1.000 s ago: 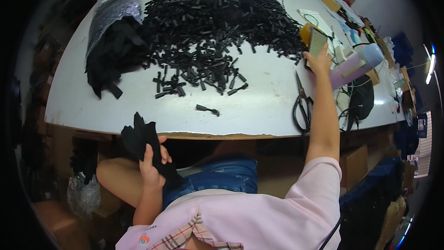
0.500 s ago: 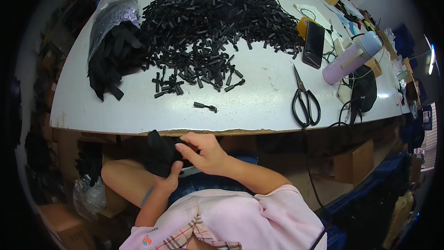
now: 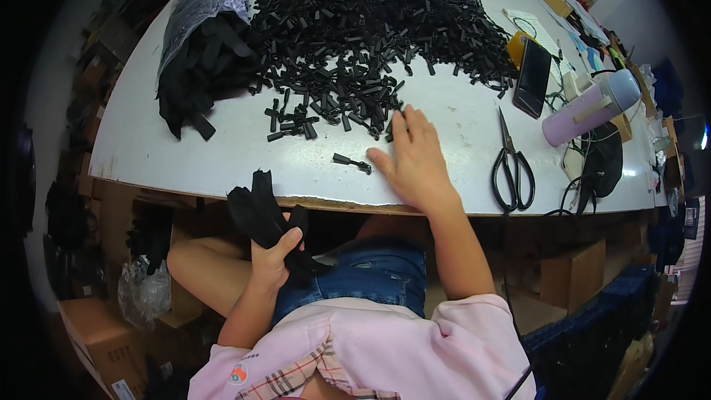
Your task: Assembling small black plastic components by hand.
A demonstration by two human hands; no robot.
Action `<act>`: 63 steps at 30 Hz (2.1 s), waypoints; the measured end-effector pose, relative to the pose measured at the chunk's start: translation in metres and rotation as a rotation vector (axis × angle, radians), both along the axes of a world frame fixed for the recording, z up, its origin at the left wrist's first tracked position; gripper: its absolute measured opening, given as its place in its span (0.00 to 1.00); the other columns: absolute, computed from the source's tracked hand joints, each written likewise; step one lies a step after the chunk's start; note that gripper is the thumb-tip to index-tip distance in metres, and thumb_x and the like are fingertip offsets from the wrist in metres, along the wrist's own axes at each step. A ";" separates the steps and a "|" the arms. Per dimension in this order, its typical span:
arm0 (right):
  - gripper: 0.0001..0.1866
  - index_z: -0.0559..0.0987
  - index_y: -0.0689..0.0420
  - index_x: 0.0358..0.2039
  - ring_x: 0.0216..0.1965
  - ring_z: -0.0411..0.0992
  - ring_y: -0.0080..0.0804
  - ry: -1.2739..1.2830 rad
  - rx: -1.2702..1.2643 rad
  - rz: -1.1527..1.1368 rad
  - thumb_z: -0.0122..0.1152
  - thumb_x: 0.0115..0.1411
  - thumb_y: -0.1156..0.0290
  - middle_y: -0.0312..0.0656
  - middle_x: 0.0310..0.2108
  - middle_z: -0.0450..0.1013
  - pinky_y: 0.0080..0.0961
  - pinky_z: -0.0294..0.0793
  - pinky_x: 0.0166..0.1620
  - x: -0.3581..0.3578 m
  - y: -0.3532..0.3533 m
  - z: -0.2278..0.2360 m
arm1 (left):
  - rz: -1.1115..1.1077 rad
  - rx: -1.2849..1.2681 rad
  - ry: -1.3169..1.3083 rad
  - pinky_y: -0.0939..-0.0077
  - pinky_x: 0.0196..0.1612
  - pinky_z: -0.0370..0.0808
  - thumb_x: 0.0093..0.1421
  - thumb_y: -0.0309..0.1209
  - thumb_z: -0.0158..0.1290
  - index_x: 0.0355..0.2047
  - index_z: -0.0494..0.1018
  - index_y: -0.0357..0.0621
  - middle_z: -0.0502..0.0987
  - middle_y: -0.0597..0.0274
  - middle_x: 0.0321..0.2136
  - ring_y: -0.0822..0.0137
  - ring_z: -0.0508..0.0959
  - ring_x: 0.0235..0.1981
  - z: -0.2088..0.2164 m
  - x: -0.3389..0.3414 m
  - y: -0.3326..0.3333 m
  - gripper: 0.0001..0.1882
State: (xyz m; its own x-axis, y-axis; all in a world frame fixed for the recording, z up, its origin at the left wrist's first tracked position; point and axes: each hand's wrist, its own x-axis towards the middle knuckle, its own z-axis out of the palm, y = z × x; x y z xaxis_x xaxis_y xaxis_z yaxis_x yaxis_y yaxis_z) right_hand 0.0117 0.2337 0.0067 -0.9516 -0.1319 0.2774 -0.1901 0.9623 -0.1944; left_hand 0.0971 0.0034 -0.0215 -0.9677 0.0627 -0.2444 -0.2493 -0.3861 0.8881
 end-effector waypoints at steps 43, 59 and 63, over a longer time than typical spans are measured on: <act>0.07 0.75 0.63 0.29 0.23 0.69 0.20 -0.343 -1.370 0.224 0.56 0.45 0.82 0.41 0.26 0.71 0.13 0.67 0.26 0.068 -0.058 -0.003 | 0.016 -0.252 0.132 0.85 0.31 0.66 0.48 0.23 0.54 0.29 0.71 0.36 0.72 0.67 0.25 0.78 0.69 0.27 0.017 0.004 0.015 0.07; 0.09 0.75 0.62 0.27 0.25 0.70 0.28 -0.016 -1.011 0.584 0.59 0.41 0.82 0.40 0.24 0.72 0.19 0.69 0.29 0.067 -0.068 -0.006 | 0.068 -0.242 0.226 0.84 0.35 0.68 0.48 0.20 0.53 0.31 0.71 0.36 0.73 0.64 0.28 0.76 0.71 0.29 0.017 0.010 0.017 0.08; 0.09 0.72 0.64 0.31 0.24 0.67 0.17 -0.292 -1.257 0.332 0.56 0.47 0.81 0.39 0.25 0.68 0.11 0.68 0.26 0.083 -0.078 -0.011 | 0.154 -0.240 0.244 0.83 0.38 0.67 0.48 0.21 0.53 0.33 0.70 0.35 0.73 0.62 0.30 0.76 0.70 0.32 0.021 0.010 0.019 0.10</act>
State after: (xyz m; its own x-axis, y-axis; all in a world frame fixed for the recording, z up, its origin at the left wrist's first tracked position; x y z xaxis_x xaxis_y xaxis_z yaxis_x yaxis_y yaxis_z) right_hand 0.0948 0.1555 -0.0047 -0.9694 -0.1740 0.1733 -0.1788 0.0161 -0.9838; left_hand 0.1072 0.0227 -0.0008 -0.9929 -0.1192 0.0043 0.0254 -0.1765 0.9840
